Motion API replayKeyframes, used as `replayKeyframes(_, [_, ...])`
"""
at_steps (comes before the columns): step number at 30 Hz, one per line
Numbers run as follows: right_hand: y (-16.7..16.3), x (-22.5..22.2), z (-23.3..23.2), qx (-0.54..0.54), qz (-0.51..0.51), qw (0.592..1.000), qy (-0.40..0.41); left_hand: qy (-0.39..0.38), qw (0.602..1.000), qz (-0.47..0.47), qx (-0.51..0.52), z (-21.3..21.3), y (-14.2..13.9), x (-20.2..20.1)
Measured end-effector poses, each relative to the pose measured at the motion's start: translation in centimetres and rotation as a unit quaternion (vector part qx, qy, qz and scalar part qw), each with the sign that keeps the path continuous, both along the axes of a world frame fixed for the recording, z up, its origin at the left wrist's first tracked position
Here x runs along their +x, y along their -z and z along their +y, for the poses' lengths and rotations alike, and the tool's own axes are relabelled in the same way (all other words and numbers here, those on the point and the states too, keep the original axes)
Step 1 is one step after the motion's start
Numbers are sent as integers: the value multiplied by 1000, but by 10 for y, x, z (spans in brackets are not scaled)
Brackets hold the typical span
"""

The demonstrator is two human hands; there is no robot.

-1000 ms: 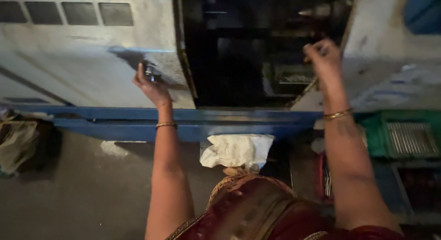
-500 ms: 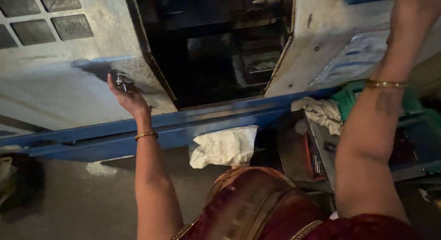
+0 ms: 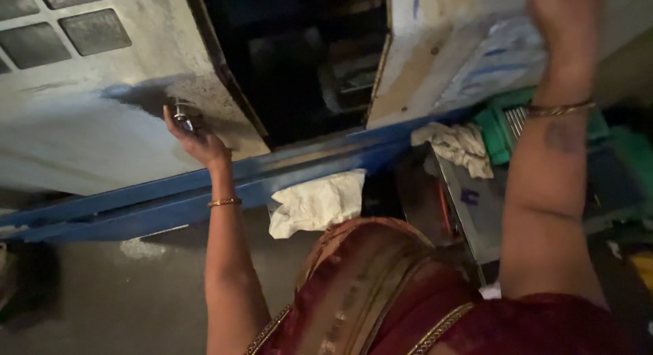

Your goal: The person repeatedly scrapes a metal rod against a grid of dark squares on a machine surface, then wipes the area with a cloth. The person opens a side panel, removes a small metal piece, wipes it, and places it in a green tray. The person repeats the scraping and wiping cycle on the same grid area.

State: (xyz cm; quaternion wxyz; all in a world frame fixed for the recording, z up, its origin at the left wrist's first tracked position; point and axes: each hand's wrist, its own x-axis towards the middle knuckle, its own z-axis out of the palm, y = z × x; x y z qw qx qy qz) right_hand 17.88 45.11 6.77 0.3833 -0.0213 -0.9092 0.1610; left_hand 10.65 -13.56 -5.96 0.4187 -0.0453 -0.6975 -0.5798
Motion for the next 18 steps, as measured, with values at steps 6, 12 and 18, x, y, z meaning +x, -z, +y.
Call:
replayKeyframes(6, [111, 23, -16, -652, -207, 703, -195, 44, 999, 8, 20, 39, 36, -6])
replayKeyframes(12, [228, 80, -49, -906, -185, 355, -133, 112, 992, 1, 58, 90, 56, 1])
replayKeyframes(18, [235, 94, -12, -822, -289, 490, -34, 43, 998, -18, -38, 141, 71, 7])
